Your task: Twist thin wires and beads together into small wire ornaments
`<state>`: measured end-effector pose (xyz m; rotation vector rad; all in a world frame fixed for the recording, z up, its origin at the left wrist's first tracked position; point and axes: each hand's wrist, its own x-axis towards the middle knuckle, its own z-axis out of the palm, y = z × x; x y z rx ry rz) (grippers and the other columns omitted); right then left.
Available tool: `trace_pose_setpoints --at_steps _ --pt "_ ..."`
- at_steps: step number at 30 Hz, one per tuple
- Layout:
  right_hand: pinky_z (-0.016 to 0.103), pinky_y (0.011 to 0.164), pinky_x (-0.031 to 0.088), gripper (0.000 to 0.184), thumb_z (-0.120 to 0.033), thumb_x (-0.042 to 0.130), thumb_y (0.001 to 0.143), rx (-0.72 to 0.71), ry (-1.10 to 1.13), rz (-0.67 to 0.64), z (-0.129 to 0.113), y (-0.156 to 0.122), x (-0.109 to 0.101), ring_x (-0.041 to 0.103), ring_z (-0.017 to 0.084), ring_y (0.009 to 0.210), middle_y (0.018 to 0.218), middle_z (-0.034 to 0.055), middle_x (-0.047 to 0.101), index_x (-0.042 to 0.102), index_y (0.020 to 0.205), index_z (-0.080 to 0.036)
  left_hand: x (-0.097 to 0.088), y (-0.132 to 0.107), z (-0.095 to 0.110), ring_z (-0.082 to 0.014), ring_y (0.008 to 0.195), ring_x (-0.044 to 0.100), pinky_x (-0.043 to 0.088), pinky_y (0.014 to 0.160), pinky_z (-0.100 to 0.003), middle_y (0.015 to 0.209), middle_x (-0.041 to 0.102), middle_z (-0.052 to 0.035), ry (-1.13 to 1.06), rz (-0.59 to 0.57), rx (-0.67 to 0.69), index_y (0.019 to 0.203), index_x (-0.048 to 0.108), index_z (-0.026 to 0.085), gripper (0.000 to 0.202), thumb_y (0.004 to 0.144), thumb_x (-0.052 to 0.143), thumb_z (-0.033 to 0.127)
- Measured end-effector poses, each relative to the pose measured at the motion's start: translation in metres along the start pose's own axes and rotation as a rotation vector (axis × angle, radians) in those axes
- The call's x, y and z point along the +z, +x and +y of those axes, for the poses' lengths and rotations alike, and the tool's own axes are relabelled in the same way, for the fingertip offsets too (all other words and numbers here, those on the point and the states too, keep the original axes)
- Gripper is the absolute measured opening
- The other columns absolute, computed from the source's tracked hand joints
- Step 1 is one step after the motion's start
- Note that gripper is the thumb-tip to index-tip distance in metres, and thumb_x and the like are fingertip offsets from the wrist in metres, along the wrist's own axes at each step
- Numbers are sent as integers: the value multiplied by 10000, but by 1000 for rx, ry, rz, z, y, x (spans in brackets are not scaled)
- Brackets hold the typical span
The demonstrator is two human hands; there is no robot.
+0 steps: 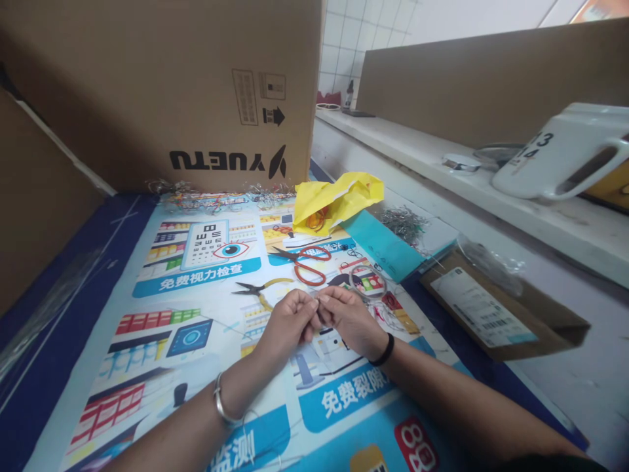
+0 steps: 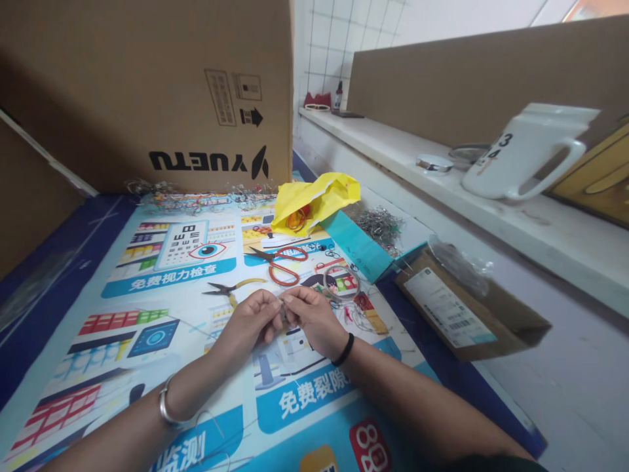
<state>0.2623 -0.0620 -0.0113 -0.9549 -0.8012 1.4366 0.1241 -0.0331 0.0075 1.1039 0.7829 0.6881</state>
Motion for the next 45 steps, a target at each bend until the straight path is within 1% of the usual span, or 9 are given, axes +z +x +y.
trace_pose_setpoints --at_steps 6,12,16,25,29,32,35,42,45 --pt "210 473 280 149 -302 624 788 -50 -95 14 4 0 -3 400 68 468 504 -56 482 603 791 -155 0 0 0 -40 366 418 266 369 -152 544 567 36 4 6 -14 727 466 167 257 805 554 396" --pt "217 488 310 137 -303 607 797 -130 -309 89 1 -1 -3 409 80 494 522 -51 482 617 781 -167 0 0 -2 -44 353 405 250 343 -150 551 582 31 -21 0 -40 731 463 175 280 777 581 425" --pt "227 500 333 119 -287 597 799 -169 -445 131 -2 -3 -1 426 92 511 546 -39 500 641 787 -178 1 -1 -2 -47 347 392 242 337 -150 499 545 42 -34 6 -33 725 456 177 280 787 567 426" --pt "272 622 408 92 -251 591 798 -328 -680 155 -8 -5 0 532 151 683 742 23 605 670 797 -206 1 0 -4 -47 363 402 244 345 -155 510 540 43 -51 15 -36 716 464 173 259 801 554 401" --pt "271 622 420 98 -250 589 801 -320 -670 148 -8 -6 0 538 147 678 745 21 613 675 821 -209 0 1 -5 -46 372 406 266 371 -163 512 539 48 -91 -15 -21 719 458 173 256 806 561 391" --pt "249 556 402 110 -260 588 802 -266 -601 165 -6 -5 -2 506 119 583 636 -9 575 668 852 -203 -2 2 -6 -45 380 410 266 382 -167 529 546 43 -110 -32 0 722 460 171 256 807 567 388" --pt "227 512 375 135 -282 594 797 -243 -501 224 -4 -2 -5 471 99 522 552 -38 529 654 872 -187 -7 5 -5 -39 380 396 241 379 -163 551 556 36 -114 0 12 726 468 169 256 807 572 389" --pt "196 481 348 167 -318 589 797 -222 -288 275 -6 3 -7 449 69 500 583 -44 535 615 859 -165 -20 10 5 -18 367 287 188 382 -148 480 451 60 -146 42 39 673 469 152 287 831 553 376" --pt "188 475 344 160 -319 580 808 -220 -269 273 -8 2 -7 446 62 498 590 -44 533 603 833 -162 -22 10 6 -17 377 299 184 380 -149 538 499 47 -168 16 46 691 460 155 257 834 556 346"
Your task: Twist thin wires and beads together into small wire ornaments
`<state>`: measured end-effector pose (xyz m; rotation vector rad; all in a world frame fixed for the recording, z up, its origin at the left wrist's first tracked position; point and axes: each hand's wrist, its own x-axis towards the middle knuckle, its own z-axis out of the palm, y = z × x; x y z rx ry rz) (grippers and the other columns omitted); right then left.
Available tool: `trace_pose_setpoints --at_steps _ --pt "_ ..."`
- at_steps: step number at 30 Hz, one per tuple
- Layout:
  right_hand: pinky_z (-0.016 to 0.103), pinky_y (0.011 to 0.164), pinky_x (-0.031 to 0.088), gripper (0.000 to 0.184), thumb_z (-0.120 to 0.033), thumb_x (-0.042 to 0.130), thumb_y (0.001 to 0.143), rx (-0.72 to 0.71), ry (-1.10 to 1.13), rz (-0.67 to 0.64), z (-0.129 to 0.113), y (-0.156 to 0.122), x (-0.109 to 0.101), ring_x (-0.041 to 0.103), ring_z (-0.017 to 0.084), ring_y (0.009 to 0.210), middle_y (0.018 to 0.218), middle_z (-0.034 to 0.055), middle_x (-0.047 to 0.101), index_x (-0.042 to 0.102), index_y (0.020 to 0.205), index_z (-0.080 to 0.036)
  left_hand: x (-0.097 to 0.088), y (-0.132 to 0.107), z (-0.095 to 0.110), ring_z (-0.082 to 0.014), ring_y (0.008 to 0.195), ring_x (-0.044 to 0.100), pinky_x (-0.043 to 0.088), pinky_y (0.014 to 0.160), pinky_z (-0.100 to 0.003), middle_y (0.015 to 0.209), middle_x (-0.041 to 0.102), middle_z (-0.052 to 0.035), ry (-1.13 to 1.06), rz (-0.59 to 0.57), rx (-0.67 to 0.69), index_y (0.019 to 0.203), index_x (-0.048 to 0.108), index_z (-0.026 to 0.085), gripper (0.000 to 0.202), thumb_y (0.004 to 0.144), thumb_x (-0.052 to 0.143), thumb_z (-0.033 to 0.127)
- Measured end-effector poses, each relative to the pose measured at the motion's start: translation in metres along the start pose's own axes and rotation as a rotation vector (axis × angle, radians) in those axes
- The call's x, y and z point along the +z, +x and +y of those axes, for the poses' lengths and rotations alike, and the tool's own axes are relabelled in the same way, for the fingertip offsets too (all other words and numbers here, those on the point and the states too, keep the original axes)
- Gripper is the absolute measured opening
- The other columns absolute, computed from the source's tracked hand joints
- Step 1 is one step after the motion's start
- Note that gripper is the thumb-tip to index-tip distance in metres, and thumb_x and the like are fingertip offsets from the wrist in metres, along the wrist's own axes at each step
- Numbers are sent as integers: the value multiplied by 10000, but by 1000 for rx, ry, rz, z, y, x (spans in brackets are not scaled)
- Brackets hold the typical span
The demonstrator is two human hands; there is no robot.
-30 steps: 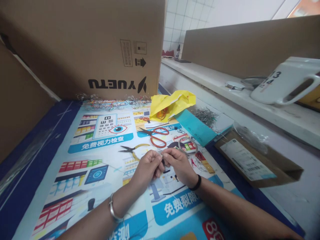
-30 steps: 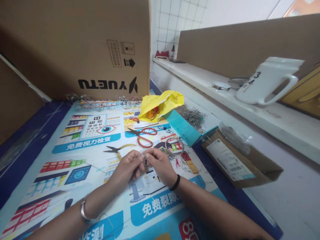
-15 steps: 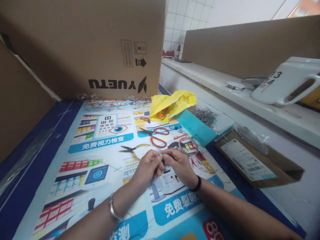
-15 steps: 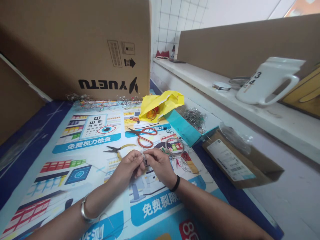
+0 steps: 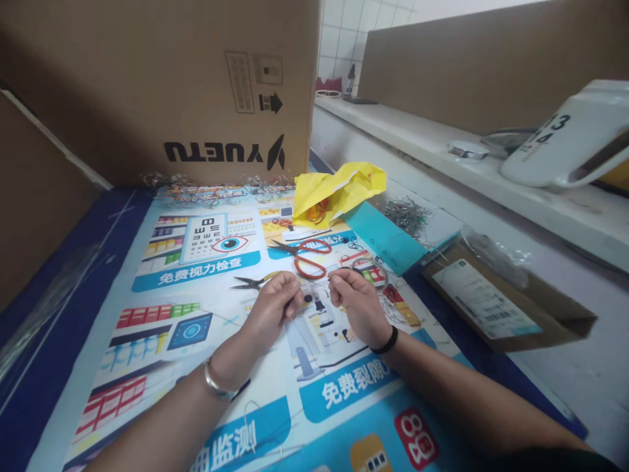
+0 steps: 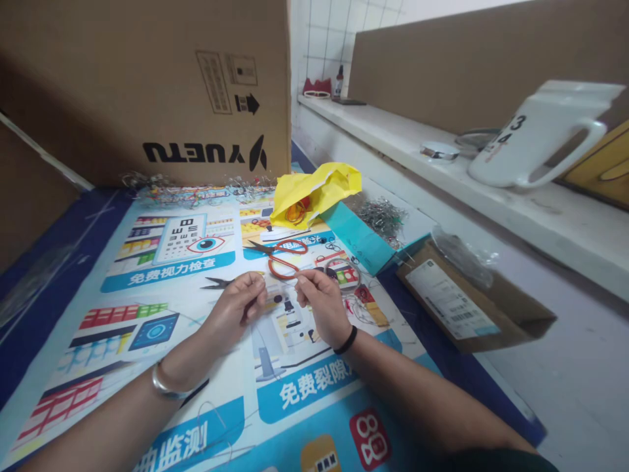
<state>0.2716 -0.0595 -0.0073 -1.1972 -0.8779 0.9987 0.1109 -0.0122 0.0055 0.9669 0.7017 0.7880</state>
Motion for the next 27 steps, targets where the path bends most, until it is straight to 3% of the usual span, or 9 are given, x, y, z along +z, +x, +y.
trace_pose_setpoints --at_steps 6,10,12,15,16,19,21,23,27 --pt "191 483 342 142 -300 583 809 -25 -8 -58 4 -3 1 437 61 496 609 -42 534 595 850 -165 2 -2 -1 -24 397 341 221 409 -157 547 505 51 -76 -125 -15 789 473 165 172 849 546 308" --pt "206 503 364 141 -302 541 837 -113 -181 -100 -14 -1 -5 452 81 509 591 -42 520 593 862 -174 3 -2 -2 -34 398 344 205 413 -164 502 481 60 -91 -165 -27 928 513 166 170 851 543 314" --pt "217 538 386 157 -297 506 856 -235 -416 -140 -35 5 -16 486 97 550 626 -22 547 604 859 -174 3 -1 -3 -31 395 339 204 416 -165 503 484 57 -88 -175 -30 937 529 157 190 846 547 323" --pt "244 693 403 159 -250 508 841 -466 -993 -229 -73 17 -43 553 136 730 769 37 621 634 805 -161 4 0 -4 -24 394 336 197 414 -164 513 486 55 -56 -165 -51 881 546 148 199 821 580 334" --pt "246 702 391 198 -232 471 857 -478 -1200 -214 -85 21 -53 554 142 746 773 48 625 639 782 -157 4 0 -4 -24 397 338 201 415 -163 511 484 56 -39 -156 -54 863 548 148 199 815 588 336" --pt "232 645 359 250 -165 429 845 -263 -1663 -253 -109 28 -79 559 140 709 744 60 641 642 715 -151 3 0 -6 -21 407 354 196 409 -163 572 534 39 33 -134 -75 830 551 155 206 799 605 351" --pt "231 598 334 223 -152 453 809 -94 -1822 -332 -114 31 -90 570 145 695 757 65 664 652 708 -155 3 1 -7 -19 416 365 197 410 -160 609 551 34 72 -126 -95 808 550 158 219 791 612 367" --pt "233 575 320 208 -154 466 792 -10 -1882 -391 -115 32 -96 584 153 708 795 69 682 667 741 -161 3 1 -8 -19 425 373 204 415 -155 627 558 33 93 -109 -110 799 549 161 231 778 625 378" --pt "232 589 328 239 -137 446 799 10 -1888 -428 -110 34 -99 600 164 749 838 81 695 684 802 -156 4 0 -8 -27 467 398 248 441 -146 660 567 25 123 -93 -153 833 575 162 253 735 672 375"
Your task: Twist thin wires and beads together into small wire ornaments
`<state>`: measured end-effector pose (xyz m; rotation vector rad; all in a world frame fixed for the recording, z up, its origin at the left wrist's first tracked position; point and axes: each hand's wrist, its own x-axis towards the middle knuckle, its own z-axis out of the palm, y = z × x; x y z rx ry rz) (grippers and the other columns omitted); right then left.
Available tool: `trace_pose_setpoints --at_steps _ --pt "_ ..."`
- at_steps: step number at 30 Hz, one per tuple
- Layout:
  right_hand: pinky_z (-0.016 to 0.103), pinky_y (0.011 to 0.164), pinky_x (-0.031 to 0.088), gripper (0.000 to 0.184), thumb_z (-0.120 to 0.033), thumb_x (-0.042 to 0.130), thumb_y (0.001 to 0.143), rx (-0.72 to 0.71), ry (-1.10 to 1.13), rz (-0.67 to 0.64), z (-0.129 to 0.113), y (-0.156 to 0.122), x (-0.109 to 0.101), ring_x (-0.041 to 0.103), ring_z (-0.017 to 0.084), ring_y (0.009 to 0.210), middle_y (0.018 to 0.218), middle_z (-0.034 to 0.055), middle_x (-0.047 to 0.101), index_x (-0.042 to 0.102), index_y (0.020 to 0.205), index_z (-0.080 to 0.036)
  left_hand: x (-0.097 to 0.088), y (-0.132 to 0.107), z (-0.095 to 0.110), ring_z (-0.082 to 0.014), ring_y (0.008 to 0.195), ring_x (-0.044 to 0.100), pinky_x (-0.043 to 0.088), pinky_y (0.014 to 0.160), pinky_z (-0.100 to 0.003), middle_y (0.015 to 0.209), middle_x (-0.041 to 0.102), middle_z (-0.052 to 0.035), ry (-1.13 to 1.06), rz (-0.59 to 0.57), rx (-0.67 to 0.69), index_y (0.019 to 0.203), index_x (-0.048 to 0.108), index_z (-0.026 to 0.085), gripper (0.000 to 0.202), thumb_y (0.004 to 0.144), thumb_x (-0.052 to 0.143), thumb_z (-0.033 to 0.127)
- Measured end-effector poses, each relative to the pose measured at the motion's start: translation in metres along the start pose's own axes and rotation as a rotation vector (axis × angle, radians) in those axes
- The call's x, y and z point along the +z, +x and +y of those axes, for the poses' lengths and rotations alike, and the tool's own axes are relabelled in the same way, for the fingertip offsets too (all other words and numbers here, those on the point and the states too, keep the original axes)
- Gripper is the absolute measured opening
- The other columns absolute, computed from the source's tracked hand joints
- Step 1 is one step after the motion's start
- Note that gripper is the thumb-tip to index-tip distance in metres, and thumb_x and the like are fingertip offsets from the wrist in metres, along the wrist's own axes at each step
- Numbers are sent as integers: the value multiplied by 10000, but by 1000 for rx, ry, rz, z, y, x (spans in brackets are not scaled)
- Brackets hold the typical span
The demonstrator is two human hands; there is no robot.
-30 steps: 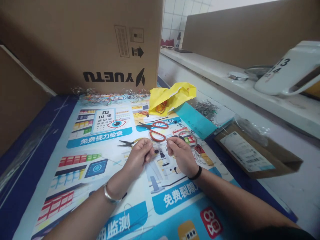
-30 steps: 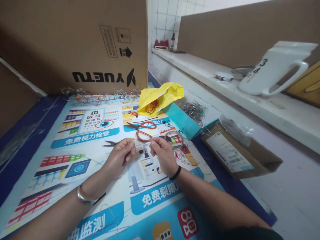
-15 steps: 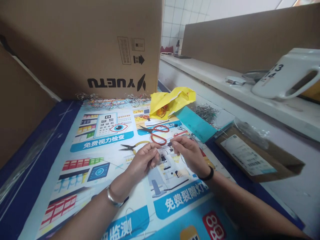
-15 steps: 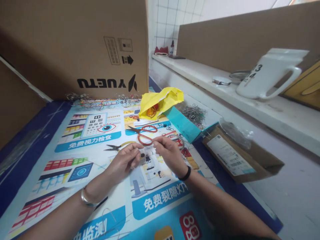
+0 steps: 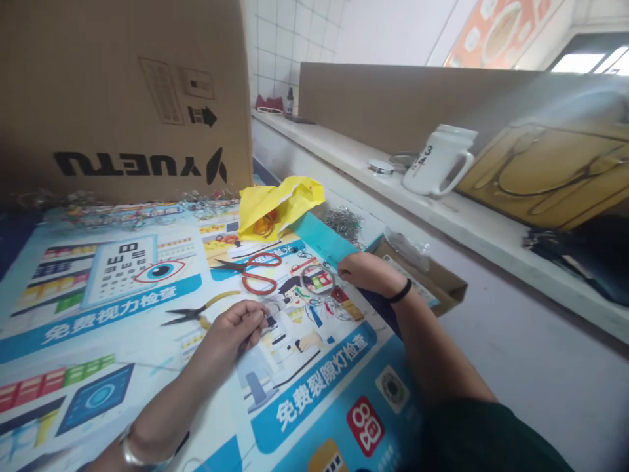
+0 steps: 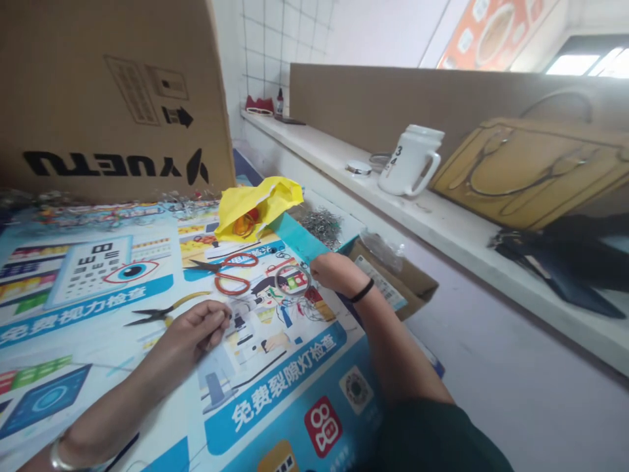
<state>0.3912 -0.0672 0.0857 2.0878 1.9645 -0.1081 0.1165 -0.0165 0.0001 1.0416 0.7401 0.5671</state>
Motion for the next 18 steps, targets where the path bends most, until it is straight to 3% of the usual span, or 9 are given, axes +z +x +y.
trace_pose_setpoints --at_steps 8,18 --pt "231 624 372 248 -201 433 852 3 -60 60 -10 13 13 618 187 811 912 88 686 678 842 -166 0 -1 1 -51 539 446 308 485 -154 706 573 6 7 -52 -30 887 627 175 256 726 684 365" --pt "260 641 453 272 -167 412 877 10 -109 22 -23 20 25 644 234 841 931 181 670 675 865 -97 4 -2 1 -72 554 479 322 479 -171 684 582 -11 5 -22 10 881 669 159 255 689 711 321"
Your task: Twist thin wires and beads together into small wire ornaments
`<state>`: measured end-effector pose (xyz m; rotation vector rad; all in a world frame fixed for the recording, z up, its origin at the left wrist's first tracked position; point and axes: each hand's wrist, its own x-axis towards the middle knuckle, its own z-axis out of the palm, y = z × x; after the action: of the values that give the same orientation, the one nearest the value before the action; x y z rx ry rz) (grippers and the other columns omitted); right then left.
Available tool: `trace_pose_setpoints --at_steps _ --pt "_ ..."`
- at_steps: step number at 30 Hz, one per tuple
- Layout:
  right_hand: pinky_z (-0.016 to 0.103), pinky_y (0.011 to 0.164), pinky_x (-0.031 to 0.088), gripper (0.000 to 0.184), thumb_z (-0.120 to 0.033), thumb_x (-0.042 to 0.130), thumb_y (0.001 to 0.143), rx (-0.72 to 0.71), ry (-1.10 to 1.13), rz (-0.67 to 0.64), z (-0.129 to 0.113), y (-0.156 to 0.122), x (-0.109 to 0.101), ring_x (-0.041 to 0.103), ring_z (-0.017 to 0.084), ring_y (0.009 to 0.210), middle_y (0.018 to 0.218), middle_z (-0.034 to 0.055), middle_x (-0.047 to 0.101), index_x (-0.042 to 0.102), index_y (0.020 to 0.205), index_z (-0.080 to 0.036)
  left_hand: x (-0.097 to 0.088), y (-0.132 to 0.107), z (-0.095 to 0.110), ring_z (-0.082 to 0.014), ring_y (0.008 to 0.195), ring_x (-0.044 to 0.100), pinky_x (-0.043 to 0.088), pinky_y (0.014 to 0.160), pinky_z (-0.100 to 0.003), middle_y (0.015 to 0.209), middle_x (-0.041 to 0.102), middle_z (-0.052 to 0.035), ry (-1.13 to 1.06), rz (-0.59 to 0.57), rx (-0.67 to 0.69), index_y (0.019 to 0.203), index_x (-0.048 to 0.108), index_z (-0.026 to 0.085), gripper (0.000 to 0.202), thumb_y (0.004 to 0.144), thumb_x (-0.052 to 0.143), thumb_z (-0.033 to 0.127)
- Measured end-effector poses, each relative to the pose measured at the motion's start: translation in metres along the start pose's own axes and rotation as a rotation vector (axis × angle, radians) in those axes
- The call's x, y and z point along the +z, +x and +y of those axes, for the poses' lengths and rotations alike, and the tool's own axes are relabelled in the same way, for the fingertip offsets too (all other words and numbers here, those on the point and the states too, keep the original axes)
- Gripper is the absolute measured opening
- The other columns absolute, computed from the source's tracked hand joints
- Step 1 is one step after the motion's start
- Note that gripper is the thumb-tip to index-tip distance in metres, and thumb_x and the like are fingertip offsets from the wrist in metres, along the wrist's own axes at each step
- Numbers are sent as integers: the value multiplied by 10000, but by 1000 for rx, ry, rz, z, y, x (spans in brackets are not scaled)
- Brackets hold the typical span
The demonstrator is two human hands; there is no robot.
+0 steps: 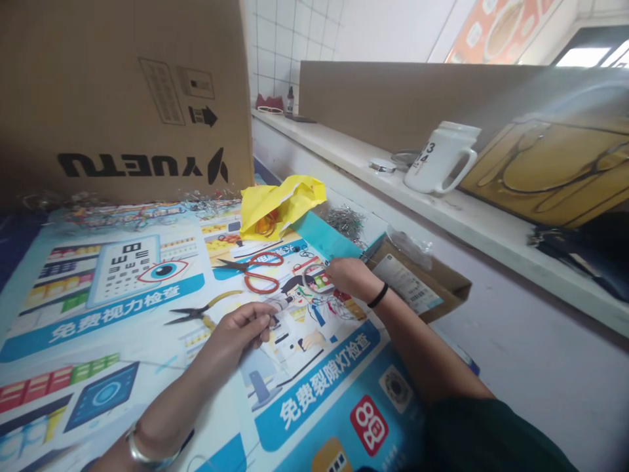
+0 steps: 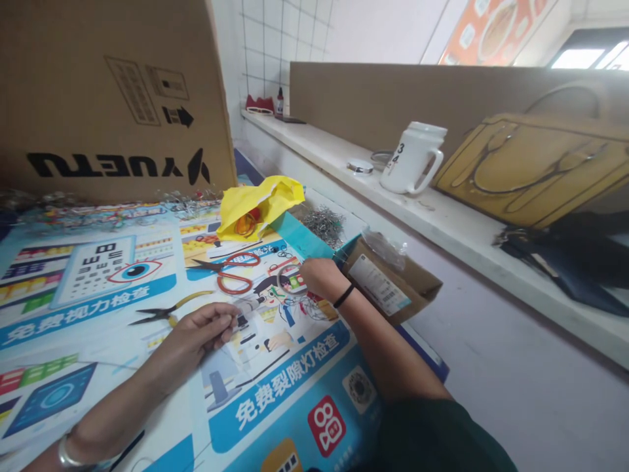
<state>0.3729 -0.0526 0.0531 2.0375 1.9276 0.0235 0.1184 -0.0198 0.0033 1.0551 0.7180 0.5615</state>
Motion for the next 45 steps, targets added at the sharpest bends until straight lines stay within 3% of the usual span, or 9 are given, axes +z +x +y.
trace_pose_setpoints --at_steps 11,22,28,30,33,36,38,41,45 --pt "295 667 486 248 -60 434 809 -41 -18 9 -9 8 6 646 259 857 927 190 659 672 868 -92 -4 3 -2 -61 546 490 352 492 -172 689 595 -3 22 -10 -6 891 660 154 269 686 718 318" --pt "285 663 470 212 -142 471 804 -5 2 10 -1 12 12 644 253 860 960 179 656 657 899 -104 -5 4 -4 -67 524 491 347 462 -170 674 612 -6 53 -18 26 858 633 154 234 695 706 306" --pt "232 629 410 201 -144 453 800 1 71 102 -2 6 3 614 195 817 925 135 652 650 831 -121 -5 5 -6 -71 516 491 338 452 -175 676 617 -8 44 1 41 859 634 153 235 688 710 295" --pt "217 617 388 164 -140 468 775 -34 233 185 -6 3 -1 586 153 740 837 88 645 631 758 -132 -5 5 -7 -65 505 483 332 449 -174 660 614 -6 36 4 48 847 637 151 210 696 702 282" --pt "209 575 364 110 -195 525 746 -189 903 284 -19 -2 -3 509 105 617 707 26 591 587 674 -140 -1 3 -6 -64 498 479 318 443 -171 604 596 1 16 24 55 809 630 148 176 703 695 273" --pt "204 502 312 152 -287 588 731 -290 1623 175 -41 -7 0 406 76 510 593 -28 508 566 667 -151 8 -4 -2 -76 500 484 320 444 -175 576 596 -4 -8 49 65 788 617 148 175 705 692 282" --pt "201 474 275 155 -286 609 718 -293 1911 35 -56 -8 5 346 66 460 508 -56 454 553 654 -157 14 -10 3 -84 491 482 343 459 -186 540 588 -2 -1 55 78 790 613 150 186 712 685 302" --pt "200 469 271 158 -289 643 700 -300 2129 -135 -75 -8 15 365 65 453 495 -56 471 565 682 -152 21 -16 7 -90 478 479 357 467 -195 518 586 3 27 62 99 789 600 157 197 722 672 327" --pt "198 475 282 184 -296 681 686 -305 2209 -232 -86 -5 27 401 65 464 513 -49 501 579 694 -143 21 -16 6 -86 464 465 341 460 -192 507 574 15 59 70 113 766 585 163 179 741 648 329"
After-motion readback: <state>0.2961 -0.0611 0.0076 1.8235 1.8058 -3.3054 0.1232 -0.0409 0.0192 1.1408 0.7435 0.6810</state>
